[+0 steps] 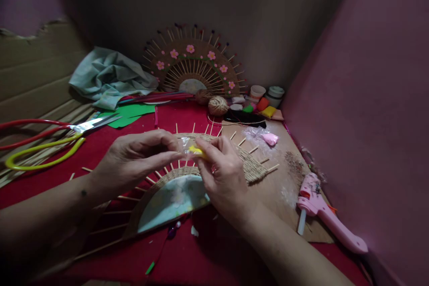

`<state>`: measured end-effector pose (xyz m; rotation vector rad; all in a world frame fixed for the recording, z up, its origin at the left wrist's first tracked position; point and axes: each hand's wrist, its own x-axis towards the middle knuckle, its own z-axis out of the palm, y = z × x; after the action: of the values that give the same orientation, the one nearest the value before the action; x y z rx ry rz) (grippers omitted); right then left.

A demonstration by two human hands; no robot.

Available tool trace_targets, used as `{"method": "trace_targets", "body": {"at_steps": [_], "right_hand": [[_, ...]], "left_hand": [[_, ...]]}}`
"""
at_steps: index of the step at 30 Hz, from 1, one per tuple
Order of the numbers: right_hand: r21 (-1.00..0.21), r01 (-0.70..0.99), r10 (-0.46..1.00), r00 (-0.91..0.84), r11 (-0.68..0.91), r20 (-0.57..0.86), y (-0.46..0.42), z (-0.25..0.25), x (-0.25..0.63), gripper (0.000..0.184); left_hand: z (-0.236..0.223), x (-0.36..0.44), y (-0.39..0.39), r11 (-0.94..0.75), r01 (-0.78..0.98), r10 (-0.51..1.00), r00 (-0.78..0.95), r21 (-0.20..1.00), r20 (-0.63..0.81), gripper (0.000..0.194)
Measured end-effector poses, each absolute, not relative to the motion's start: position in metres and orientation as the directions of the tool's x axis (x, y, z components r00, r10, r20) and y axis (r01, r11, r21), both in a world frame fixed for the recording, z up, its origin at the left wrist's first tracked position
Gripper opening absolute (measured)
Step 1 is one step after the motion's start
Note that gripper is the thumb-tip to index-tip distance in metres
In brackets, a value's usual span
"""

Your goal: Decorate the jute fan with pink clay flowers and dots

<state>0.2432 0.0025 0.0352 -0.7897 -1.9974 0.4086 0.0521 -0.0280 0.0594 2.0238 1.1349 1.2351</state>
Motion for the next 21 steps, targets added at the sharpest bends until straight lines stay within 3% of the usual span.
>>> {"method": "trace_targets", "body": {"at_steps": [4, 7, 10, 13, 18, 21], "right_hand": [[-0.838, 0.193, 0.837, -0.334, 0.511, 0.433, 0.001, 0.036, 0.245, 0.027], [-0.955, -0.015, 0.898, -0.337, 0.295, 0.283, 0.0, 0.035, 0.243, 0.026], [-0.979, -0.13, 0.91, -0.364, 0.16, 0.197, 0.0, 0.033, 0.241, 0.025], [-0.987, -0.083, 0.904, -0.397, 0.136, 0.158, 0.0, 0.033, 0.241, 0.029], [-0.96, 0.035, 0.863, -0.448, 0.277, 0.232, 0.002, 0.033, 0.244, 0.033], [-0.98, 0.004, 0.849, -0.499, 0.201, 0.172, 0.002, 0.034, 0.245, 0.035]], "left_hand": [[0.055, 0.049, -0.024, -0.54, 0.42, 0.841, 0.236, 0.73, 0.486, 0.017], [0.051, 0.046, -0.019, -0.597, 0.487, 0.798, 0.281, 0.637, 0.533, 0.017], [0.048, 0.045, -0.017, -0.624, 0.566, 0.762, 0.286, 0.539, 0.581, 0.019], [0.047, 0.047, -0.017, -0.651, 0.574, 0.734, 0.307, 0.497, 0.607, 0.016], [0.048, 0.055, -0.021, -0.576, 0.513, 0.808, 0.24, 0.636, 0.538, 0.011], [0.048, 0.058, -0.023, -0.553, 0.466, 0.83, 0.239, 0.69, 0.504, 0.008]]}}
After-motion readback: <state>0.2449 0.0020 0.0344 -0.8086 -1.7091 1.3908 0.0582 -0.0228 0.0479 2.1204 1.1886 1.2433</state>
